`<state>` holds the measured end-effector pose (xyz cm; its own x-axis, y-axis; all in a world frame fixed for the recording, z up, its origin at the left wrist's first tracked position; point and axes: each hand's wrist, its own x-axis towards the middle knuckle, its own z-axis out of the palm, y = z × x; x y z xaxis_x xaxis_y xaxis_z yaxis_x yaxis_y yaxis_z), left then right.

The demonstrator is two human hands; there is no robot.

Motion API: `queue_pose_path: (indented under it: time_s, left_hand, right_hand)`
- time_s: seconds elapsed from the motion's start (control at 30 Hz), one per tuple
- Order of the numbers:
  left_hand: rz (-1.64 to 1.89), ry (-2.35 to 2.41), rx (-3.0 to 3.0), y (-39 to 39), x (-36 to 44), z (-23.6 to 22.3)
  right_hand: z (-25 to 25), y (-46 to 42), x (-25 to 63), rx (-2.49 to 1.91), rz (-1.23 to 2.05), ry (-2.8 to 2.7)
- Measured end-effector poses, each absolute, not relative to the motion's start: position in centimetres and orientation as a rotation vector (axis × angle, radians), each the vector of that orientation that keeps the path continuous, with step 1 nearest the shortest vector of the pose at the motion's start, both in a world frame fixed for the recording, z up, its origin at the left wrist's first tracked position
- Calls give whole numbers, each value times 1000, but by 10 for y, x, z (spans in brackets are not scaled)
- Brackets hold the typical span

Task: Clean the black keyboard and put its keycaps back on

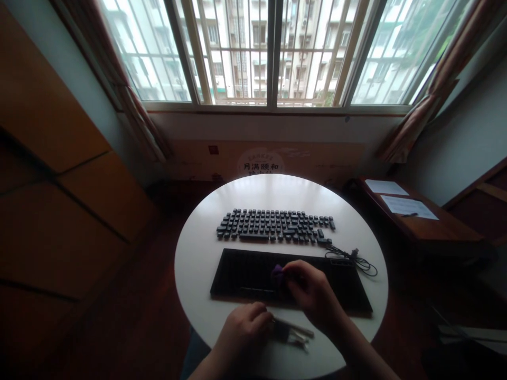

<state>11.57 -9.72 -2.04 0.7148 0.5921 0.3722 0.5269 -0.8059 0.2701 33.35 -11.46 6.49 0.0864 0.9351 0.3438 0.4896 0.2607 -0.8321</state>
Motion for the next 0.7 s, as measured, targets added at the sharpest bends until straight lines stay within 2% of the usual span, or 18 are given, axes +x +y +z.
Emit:
queue_pose_path:
  time_s: [0.23,0.43,0.57,0.7]
  left_hand:
    - [925,863,2651,-98,96,-8]
    - [1192,1199,2674,-75,44,-6]
    - [974,1232,2883,-62,23,-21]
    - [706,1138,2997,-56,20,-28]
  right_hand:
    - [78,-38,284,-1079,353,-2014]
    - [52,6,245,-1008,224,-2308]
    - [32,16,227,-1132,197,-2542]
    - [31,19,221,-1278,187,-2531]
